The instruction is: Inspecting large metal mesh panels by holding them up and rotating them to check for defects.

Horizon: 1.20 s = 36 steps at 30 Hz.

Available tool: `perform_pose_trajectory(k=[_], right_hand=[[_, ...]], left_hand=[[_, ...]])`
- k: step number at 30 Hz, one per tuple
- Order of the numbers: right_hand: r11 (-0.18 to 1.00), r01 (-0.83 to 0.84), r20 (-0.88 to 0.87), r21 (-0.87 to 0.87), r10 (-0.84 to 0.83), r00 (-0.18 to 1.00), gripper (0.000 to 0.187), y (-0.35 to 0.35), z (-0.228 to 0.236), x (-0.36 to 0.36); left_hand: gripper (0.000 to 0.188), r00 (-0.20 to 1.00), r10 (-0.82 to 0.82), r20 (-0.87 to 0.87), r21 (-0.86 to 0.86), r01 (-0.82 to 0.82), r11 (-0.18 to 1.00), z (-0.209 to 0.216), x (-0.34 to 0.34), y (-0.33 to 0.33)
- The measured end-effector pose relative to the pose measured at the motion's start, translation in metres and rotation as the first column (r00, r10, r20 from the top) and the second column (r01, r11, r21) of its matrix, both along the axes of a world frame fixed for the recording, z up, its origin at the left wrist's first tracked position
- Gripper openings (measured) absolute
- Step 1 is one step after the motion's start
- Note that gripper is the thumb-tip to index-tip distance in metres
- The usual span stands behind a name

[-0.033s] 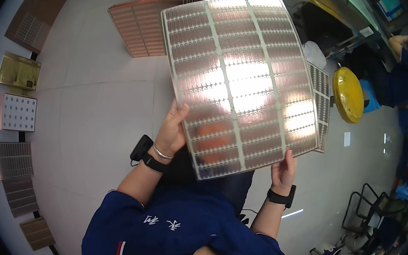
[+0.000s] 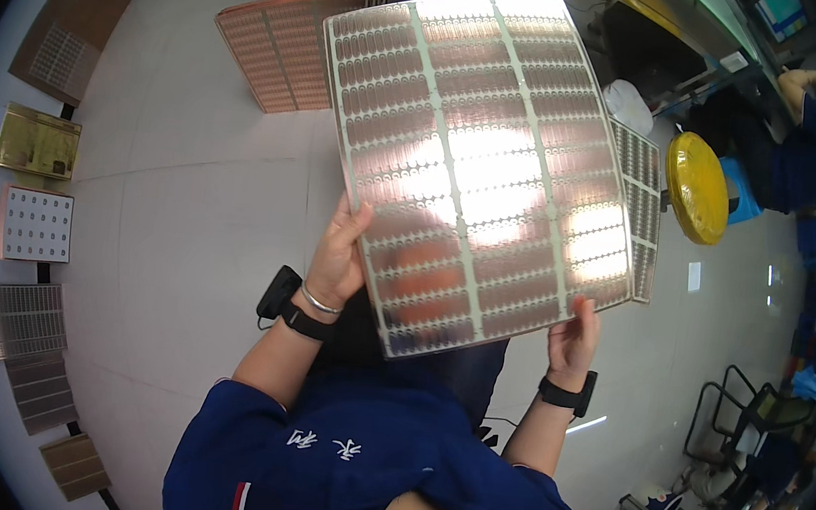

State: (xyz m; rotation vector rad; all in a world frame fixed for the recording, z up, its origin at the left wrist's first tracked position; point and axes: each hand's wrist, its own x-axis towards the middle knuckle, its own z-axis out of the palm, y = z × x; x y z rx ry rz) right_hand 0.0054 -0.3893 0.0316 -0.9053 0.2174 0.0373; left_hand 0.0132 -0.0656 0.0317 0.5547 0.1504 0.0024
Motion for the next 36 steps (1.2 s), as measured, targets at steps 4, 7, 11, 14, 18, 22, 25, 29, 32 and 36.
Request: perform_pose_trajectory(k=[4, 7, 11, 14, 18, 22, 25, 29, 32, 36], right_hand=[[0.986, 0.159, 0.025, -0.055, -0.158, 0.987, 0.031, -0.02, 0.015, 0.008], [0.983, 0.008, 0.05, -0.183, 0.001, 0.999, 0.032, -0.029, 0.019, 0.005], [0.907, -0.089, 0.037, -0.411, 0.114, 0.993, 0.036, -0.019, 0.032, 0.004], [0.888, -0.12, 0.035, -0.444, 0.151, 0.988, 0.038, -0.019, 0.036, 0.006], [0.87, -0.169, 0.04, -0.463, 0.212, 0.977, 0.038, -0.028, 0.036, 0.008], [0.865, -0.197, 0.057, -0.461, 0.251, 0.966, 0.038, -0.028, 0.037, 0.009], [0.85, -0.232, 0.047, -0.474, 0.287, 0.957, 0.036, -0.035, 0.036, 0.009], [0.823, -0.291, 0.009, -0.488, 0.338, 0.941, 0.035, -0.044, 0.031, 0.007], [0.786, -0.316, -0.046, -0.532, 0.345, 0.937, 0.031, -0.047, 0.03, 0.007], [0.717, -0.345, -0.078, -0.606, 0.378, 0.923, 0.029, -0.05, 0.025, 0.008]], left_hand=[[0.03, 0.995, 0.068, -0.069, 0.048, -0.065, 0.997, -0.012, -0.004, 0.023], [0.021, 0.981, 0.146, -0.13, 0.044, -0.141, 0.989, -0.024, -0.008, 0.037], [0.026, 0.973, 0.115, -0.198, -0.05, -0.128, 0.991, -0.036, -0.01, 0.053], [0.017, 0.969, 0.098, -0.228, -0.085, -0.12, 0.989, -0.035, -0.011, 0.057], [0.016, 0.97, 0.078, -0.229, -0.112, -0.106, 0.988, -0.023, -0.008, 0.05], [0.016, 0.965, 0.078, -0.249, -0.046, -0.093, 0.995, -0.003, -0.006, 0.042], [0.017, 0.971, 0.097, -0.219, -0.016, -0.103, 0.995, -0.003, -0.005, 0.04], [0.028, 0.996, 0.079, -0.045, -0.114, -0.083, 0.99, -0.038, -0.011, 0.059], [0.017, 0.978, 0.141, -0.152, -0.056, -0.151, 0.987, -0.037, -0.013, 0.06], [0.019, 0.98, 0.151, -0.127, -0.038, -0.157, 0.987, -0.043, -0.016, 0.063]])
